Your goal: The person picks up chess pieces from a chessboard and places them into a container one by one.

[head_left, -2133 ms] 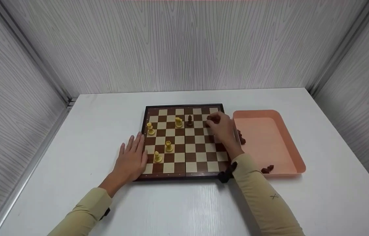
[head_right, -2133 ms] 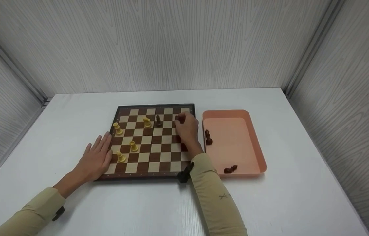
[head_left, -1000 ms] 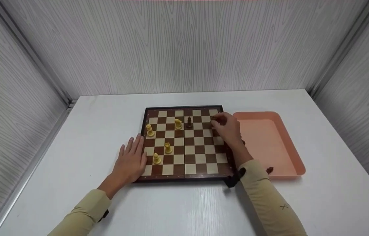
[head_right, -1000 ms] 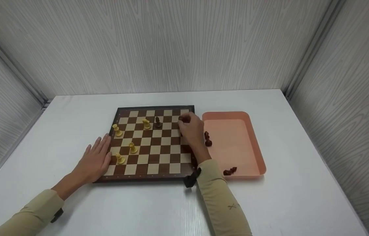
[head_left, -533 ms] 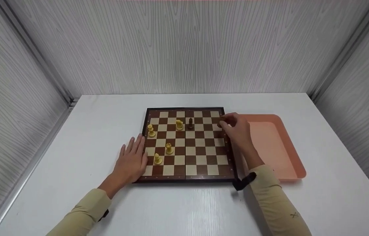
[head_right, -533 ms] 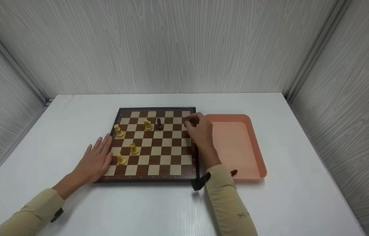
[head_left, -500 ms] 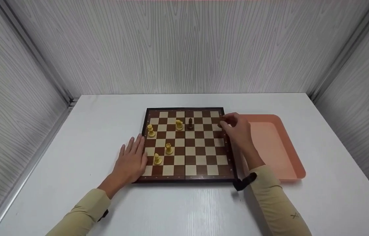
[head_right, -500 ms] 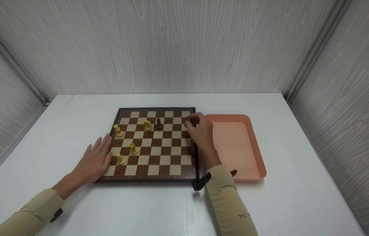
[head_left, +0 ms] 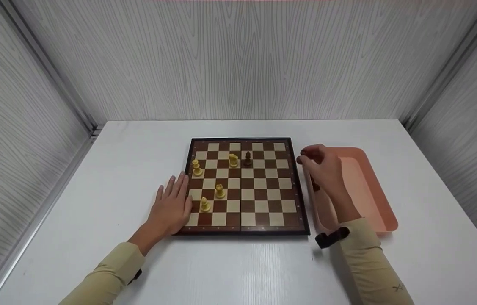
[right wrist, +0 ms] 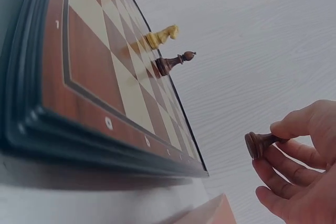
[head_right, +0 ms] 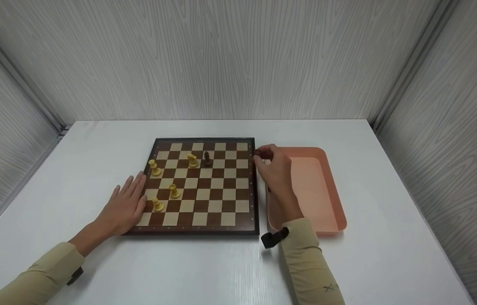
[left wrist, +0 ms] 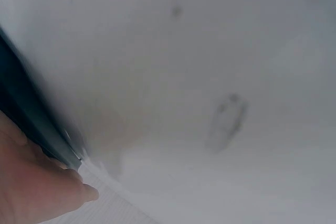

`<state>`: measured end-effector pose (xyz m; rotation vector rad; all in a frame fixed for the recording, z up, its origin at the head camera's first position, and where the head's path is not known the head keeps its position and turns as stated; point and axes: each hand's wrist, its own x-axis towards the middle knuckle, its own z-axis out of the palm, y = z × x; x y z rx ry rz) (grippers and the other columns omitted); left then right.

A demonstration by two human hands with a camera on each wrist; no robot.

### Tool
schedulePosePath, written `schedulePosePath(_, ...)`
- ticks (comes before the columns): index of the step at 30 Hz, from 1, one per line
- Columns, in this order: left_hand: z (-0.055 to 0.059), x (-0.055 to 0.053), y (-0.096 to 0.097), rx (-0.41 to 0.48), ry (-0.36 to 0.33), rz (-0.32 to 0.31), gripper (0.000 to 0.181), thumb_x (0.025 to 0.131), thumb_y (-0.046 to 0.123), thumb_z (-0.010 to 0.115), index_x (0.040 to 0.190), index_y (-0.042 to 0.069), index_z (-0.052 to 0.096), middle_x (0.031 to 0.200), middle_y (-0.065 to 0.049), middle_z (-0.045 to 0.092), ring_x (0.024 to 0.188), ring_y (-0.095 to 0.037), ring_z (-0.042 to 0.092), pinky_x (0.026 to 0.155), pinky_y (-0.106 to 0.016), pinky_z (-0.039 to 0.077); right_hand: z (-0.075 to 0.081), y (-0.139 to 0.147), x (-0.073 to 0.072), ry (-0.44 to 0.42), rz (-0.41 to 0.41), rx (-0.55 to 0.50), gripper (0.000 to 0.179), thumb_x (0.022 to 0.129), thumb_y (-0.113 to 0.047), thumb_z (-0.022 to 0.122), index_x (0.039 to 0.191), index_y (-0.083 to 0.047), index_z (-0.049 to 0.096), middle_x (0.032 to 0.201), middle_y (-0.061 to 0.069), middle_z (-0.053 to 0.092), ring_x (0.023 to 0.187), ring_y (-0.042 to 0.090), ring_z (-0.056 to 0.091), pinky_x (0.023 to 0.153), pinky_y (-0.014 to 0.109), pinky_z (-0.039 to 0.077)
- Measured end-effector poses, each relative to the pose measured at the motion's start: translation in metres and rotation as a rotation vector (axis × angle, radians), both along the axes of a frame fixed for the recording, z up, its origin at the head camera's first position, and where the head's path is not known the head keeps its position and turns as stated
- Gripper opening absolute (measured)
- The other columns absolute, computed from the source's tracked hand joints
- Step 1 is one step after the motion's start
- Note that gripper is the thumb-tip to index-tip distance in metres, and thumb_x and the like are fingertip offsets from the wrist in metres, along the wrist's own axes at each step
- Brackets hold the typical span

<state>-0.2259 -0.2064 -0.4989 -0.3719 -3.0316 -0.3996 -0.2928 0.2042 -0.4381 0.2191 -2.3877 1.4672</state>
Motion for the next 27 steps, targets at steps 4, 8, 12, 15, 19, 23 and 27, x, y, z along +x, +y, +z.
schedulePosePath(4, 0.0, -0.001, 0.001, -0.003, -0.001, -0.002, 0.063, 0.111, 0.031, 0.031, 0.163, -0.001, 0.014, 0.17, -0.016, 0.011, 0.156, -0.039, 0.01, 0.122, -0.061, 0.011, -0.002, 0.008, 0.003, 0.001, -0.041, 0.014, 0.022, 0.097, -0.012, 0.07, 0.116, -0.002, 0.071, 0.108, 0.013, 0.073, 0.103, 0.026, 0.069, 0.097, 0.044, 0.051)
schedulePosePath(8, 0.0, -0.002, 0.001, -0.006, -0.004, -0.004, 0.063, 0.111, 0.031, 0.03, 0.163, -0.001, 0.014, 0.171, -0.016, 0.01, 0.156, -0.039, 0.01, 0.122, -0.061, 0.01, -0.004, 0.014, 0.005, -0.003, -0.063, 0.017, 0.022, 0.098, -0.013, 0.07, 0.117, -0.003, 0.072, 0.108, 0.011, 0.073, 0.102, 0.023, 0.069, 0.094, 0.038, 0.052)
schedulePosePath(12, 0.0, -0.002, 0.001, -0.013, -0.009, -0.005, 0.063, 0.111, 0.031, 0.029, 0.163, -0.001, 0.013, 0.171, -0.017, 0.009, 0.156, -0.039, 0.009, 0.122, -0.061, 0.01, -0.003, 0.018, 0.005, -0.003, -0.069, 0.006, 0.022, 0.099, -0.015, 0.069, 0.117, -0.003, 0.071, 0.108, 0.011, 0.072, 0.1, 0.023, 0.068, 0.086, 0.031, 0.051)
schedulePosePath(15, -0.001, -0.002, 0.0, -0.008, -0.011, -0.006, 0.063, 0.111, 0.031, 0.029, 0.163, -0.001, 0.012, 0.171, -0.017, 0.009, 0.156, -0.04, 0.008, 0.122, -0.061, 0.01, -0.002, 0.02, 0.005, -0.005, -0.071, -0.004, 0.023, 0.1, -0.018, 0.068, 0.117, -0.003, 0.07, 0.108, 0.011, 0.072, 0.101, 0.025, 0.068, 0.085, 0.028, 0.05)
schedulePosePath(19, 0.0, -0.001, -0.001, -0.008, -0.007, -0.002, 0.063, 0.111, 0.03, 0.03, 0.163, -0.001, 0.013, 0.17, -0.017, 0.01, 0.156, -0.04, 0.009, 0.122, -0.062, 0.01, -0.003, 0.025, 0.005, 0.014, -0.05, -0.023, 0.023, 0.099, -0.017, 0.069, 0.116, -0.002, 0.07, 0.105, 0.012, 0.074, 0.1, 0.029, 0.069, 0.088, 0.025, 0.05)
schedulePosePath(23, 0.0, -0.001, -0.001, -0.015, -0.003, 0.0, 0.063, 0.111, 0.031, 0.03, 0.163, -0.001, 0.013, 0.17, -0.017, 0.01, 0.156, -0.04, 0.01, 0.122, -0.061, 0.01, -0.004, 0.031, 0.004, 0.05, -0.034, -0.027, 0.022, 0.1, -0.009, 0.067, 0.117, 0.005, 0.068, 0.105, 0.02, 0.074, 0.101, 0.036, 0.07, 0.087, 0.019, 0.049)
schedulePosePath(27, -0.001, 0.0, 0.0, -0.012, -0.002, -0.001, 0.063, 0.111, 0.031, 0.03, 0.163, -0.001, 0.014, 0.17, -0.017, 0.011, 0.156, -0.04, 0.01, 0.122, -0.061, 0.01, -0.005, 0.038, 0.005, 0.056, -0.047, -0.02, 0.024, 0.1, -0.005, 0.065, 0.12, 0.009, 0.067, 0.109, 0.025, 0.072, 0.103, 0.04, 0.068, 0.087, 0.019, 0.047)
